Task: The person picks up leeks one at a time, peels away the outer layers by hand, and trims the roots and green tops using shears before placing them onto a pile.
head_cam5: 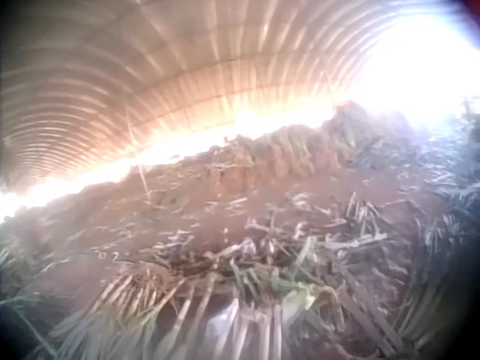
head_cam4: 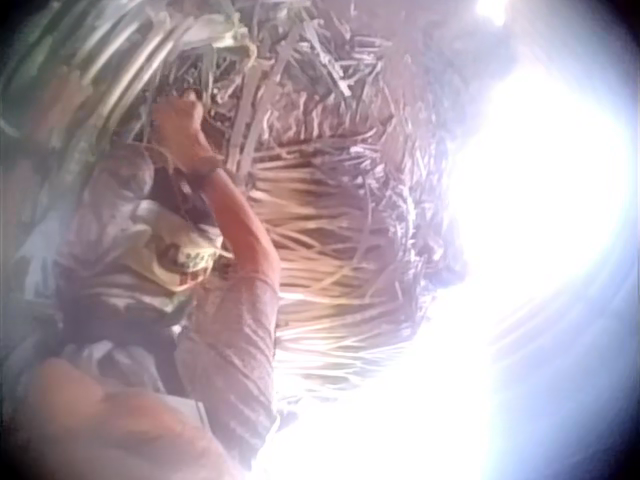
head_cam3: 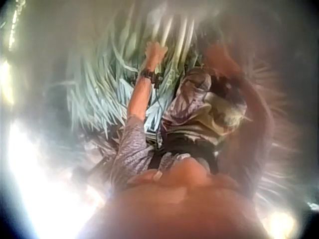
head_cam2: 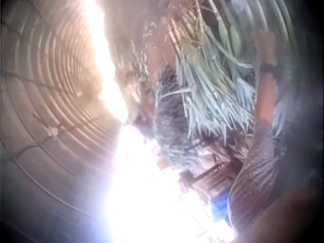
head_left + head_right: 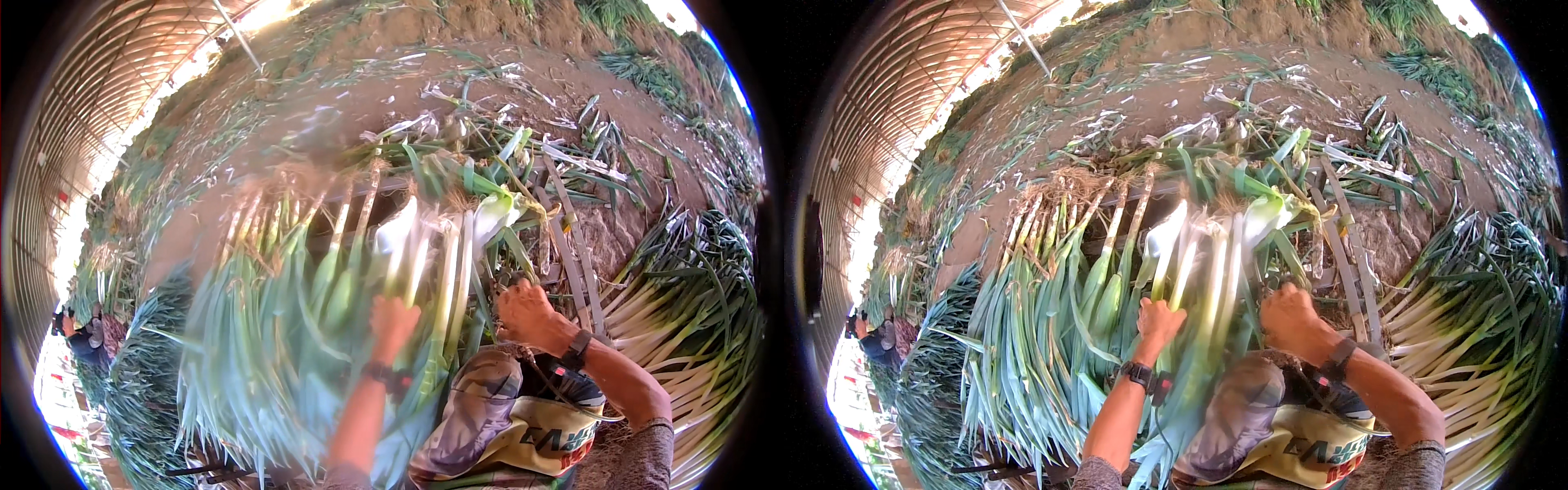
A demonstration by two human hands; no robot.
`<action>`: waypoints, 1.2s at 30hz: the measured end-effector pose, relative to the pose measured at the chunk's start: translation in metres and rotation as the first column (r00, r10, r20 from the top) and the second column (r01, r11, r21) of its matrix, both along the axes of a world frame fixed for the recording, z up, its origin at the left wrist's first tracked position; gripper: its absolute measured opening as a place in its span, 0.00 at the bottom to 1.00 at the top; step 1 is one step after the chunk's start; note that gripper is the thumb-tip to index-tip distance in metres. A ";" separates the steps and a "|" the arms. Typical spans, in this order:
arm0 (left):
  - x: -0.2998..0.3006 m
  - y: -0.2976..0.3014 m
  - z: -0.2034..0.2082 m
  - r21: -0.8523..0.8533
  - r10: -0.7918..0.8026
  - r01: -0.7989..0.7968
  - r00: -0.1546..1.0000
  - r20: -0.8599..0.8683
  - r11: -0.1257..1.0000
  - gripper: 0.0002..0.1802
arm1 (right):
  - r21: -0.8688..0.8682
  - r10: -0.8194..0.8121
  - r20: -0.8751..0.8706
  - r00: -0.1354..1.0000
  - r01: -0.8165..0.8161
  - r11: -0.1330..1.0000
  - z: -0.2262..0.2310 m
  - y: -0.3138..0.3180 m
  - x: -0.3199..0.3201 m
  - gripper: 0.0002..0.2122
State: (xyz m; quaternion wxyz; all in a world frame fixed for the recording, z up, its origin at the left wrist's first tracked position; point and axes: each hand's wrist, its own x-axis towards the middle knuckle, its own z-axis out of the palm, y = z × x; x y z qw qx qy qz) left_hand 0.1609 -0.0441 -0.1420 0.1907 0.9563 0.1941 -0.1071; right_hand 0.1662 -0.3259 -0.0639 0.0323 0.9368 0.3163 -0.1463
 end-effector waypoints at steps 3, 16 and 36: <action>0.001 0.006 -0.002 0.010 0.000 0.000 1.000 0.003 1.000 0.25 | 0.256 -0.024 0.145 0.989 -0.014 0.967 -0.022 0.025 0.013 0.22; 0.009 0.014 0.050 -0.053 -0.078 0.076 0.997 -0.023 0.996 0.24 | 0.819 0.207 -0.168 0.964 0.020 0.573 -0.112 0.035 0.050 0.17; -0.009 -0.005 0.065 0.112 -0.180 0.169 0.980 0.087 0.979 0.23 | 0.797 0.392 -0.589 0.707 0.587 0.138 -0.042 0.072 0.037 0.17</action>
